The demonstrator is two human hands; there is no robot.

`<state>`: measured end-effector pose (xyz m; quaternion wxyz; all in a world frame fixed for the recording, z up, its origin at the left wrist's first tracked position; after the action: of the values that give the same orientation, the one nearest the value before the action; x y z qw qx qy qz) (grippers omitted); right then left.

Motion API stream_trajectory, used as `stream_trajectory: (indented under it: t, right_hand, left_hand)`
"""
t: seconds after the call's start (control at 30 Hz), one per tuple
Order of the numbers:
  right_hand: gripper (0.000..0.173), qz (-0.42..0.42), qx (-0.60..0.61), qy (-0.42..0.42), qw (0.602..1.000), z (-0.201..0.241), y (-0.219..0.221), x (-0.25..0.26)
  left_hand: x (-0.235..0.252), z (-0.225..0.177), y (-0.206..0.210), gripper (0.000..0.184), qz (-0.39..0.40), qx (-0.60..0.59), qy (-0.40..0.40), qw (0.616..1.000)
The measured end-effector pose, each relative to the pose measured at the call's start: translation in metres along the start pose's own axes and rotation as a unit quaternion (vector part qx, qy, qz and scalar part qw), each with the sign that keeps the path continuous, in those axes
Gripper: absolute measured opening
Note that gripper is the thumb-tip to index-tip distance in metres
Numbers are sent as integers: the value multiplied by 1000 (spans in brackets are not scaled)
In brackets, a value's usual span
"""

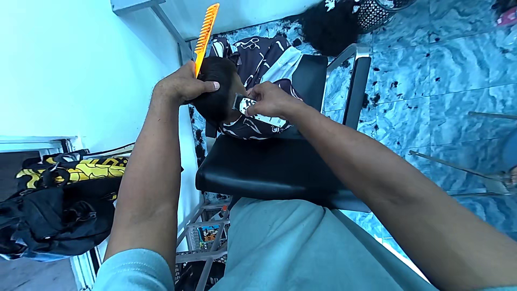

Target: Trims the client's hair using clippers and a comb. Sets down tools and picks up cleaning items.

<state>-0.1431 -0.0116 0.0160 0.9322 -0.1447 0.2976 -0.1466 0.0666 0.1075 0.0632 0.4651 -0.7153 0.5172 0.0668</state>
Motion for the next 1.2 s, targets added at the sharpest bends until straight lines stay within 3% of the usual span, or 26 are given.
stream_trajectory:
  t: [0.13, 0.23, 0.37, 0.5, 0.6, 0.73, 0.83, 0.97, 1.1, 1.2]
  right_hand:
    - [44, 4, 71, 13, 997, 7, -2, -6]
    - [43, 2, -25, 3, 1000, 6, -1, -2]
    - [43, 2, 55, 11, 998, 8, -1, -5]
    - [40, -5, -38, -9, 999, 7, -1, -4]
    - [46, -5, 44, 15, 999, 6, -1, -7]
    - [43, -8, -34, 26, 999, 8, -1, -8]
    - [45, -2, 41, 30, 999, 9, -1, -10]
    - [42, -4, -68, 28, 997, 10, -2, -11]
    - [44, -3, 36, 27, 999, 9, 0, -10]
    - [41, -2, -26, 29, 999, 8, 2, -8]
  left_hand:
    - [0, 1, 0, 66, -4, -4, -1, 1000]
    - [-1, 2, -1, 67, -4, 0, -6, 1000]
    - [-1, 2, 0, 66, -4, -1, -5, 1000]
    - [0, 2, 0, 69, -5, 2, -12, 1000]
    - [1, 1, 0, 70, -4, 7, -10, 1000]
    - [1, -2, 0, 68, -5, 18, -11, 1000]
    - [4, -2, 1, 69, -3, 17, -9, 1000]
    - [2, -2, 0, 69, -1, 14, -14, 1000]
    - [2, -2, 0, 69, -1, 15, -11, 1000]
    - [3, 0, 0, 70, -1, 14, -18, 1000]
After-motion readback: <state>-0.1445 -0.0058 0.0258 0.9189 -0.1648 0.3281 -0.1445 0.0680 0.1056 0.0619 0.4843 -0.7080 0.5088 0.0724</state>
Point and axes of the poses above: each hand's wrist, its own x-axis towards the middle knuckle, its own y-axis out of the palm, z = x × y, the point moved 5 cm from there along x, towards the middle knuckle, and after that the axes turned 2 degrees about -z, right-handed, at the moved point
